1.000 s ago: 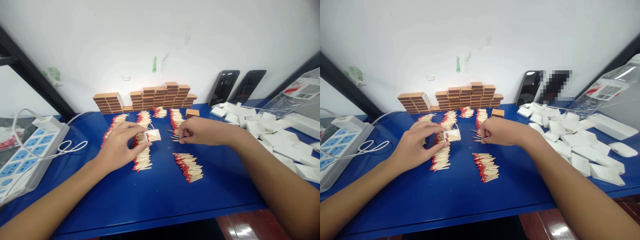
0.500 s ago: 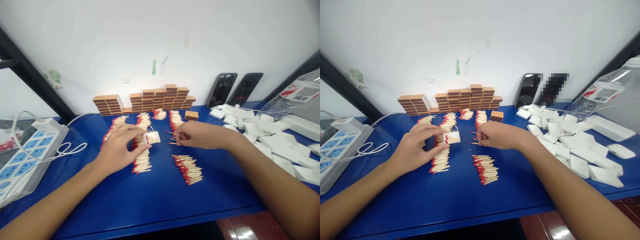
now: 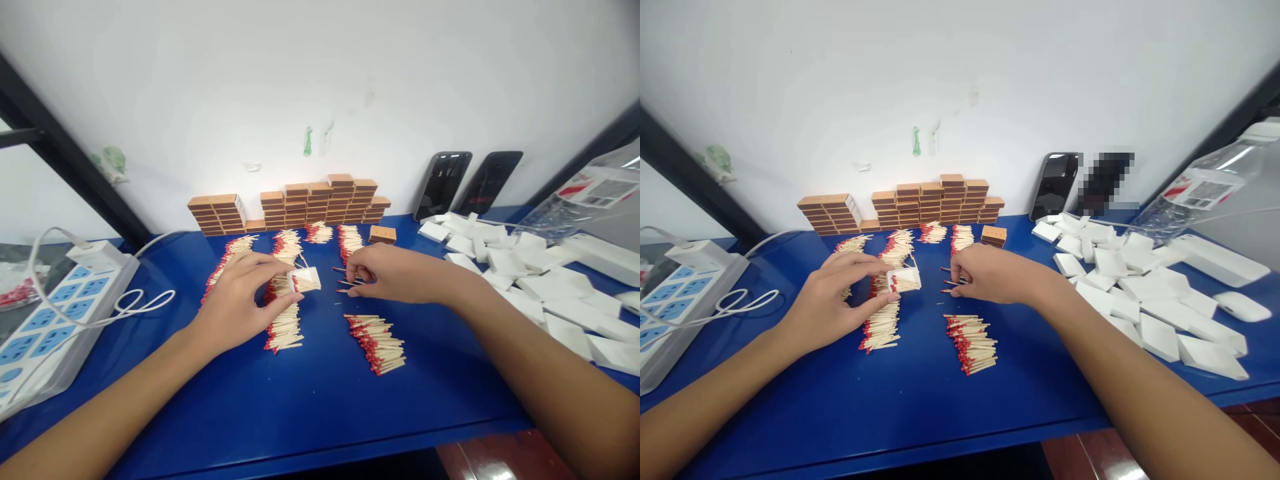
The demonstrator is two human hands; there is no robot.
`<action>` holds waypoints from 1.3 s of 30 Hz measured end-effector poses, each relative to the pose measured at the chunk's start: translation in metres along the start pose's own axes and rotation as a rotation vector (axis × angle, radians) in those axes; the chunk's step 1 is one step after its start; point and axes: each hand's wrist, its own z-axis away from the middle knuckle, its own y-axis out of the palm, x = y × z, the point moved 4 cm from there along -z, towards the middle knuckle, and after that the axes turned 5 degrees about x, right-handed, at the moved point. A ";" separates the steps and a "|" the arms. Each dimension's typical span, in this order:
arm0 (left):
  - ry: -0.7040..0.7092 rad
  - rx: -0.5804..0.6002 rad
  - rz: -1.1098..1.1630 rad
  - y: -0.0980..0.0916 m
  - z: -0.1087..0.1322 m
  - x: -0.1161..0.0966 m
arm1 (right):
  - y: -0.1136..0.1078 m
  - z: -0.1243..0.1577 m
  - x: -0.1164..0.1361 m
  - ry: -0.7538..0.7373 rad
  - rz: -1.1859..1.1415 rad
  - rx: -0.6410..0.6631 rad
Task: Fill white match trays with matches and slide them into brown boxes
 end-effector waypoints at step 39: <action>0.014 0.029 0.050 0.001 -0.001 -0.006 | -0.001 0.000 0.039 -0.294 -0.182 -0.347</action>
